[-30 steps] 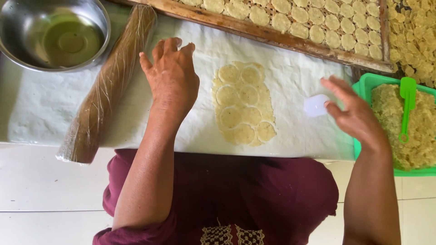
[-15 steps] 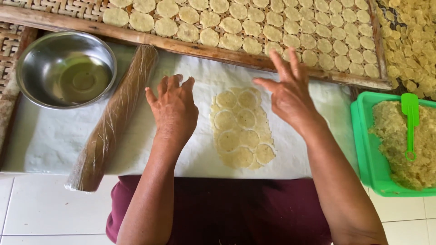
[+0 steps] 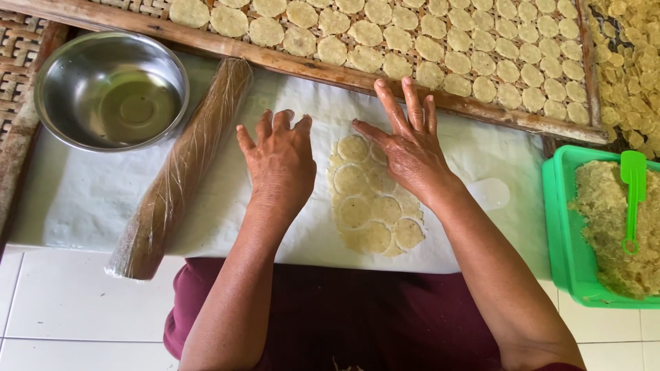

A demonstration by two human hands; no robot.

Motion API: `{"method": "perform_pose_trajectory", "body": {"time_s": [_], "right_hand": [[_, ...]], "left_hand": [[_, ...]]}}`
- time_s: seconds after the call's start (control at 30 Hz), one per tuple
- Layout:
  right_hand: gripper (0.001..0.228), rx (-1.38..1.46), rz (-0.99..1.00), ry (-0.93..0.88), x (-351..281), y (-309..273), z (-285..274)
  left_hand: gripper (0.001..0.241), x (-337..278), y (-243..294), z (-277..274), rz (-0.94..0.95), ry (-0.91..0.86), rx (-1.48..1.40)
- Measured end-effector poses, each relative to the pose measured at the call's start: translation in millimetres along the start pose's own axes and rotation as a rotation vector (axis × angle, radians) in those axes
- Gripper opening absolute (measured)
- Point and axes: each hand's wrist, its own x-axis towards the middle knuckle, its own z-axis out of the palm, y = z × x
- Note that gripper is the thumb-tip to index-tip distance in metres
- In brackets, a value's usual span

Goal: Shaping small pieces of dough into flat discs and placing them on a bamboo drying rack.

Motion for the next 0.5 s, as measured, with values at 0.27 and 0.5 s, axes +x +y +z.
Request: {"method": "perform_pose_trajectory", "body": {"time_s": [0.27,0.5], "right_hand": [[0.079,0.042,0.08,0.013,-3.4,-6.6,-14.6],[0.075,1.837,0.241,0.25,16.2,-38.8,-36.6]], "left_hand": [[0.061,0.0,12.0,16.5,0.137,-0.002,0.052],[0.082,-37.5,83.1,13.8,0.48,-0.123,-1.483]]}}
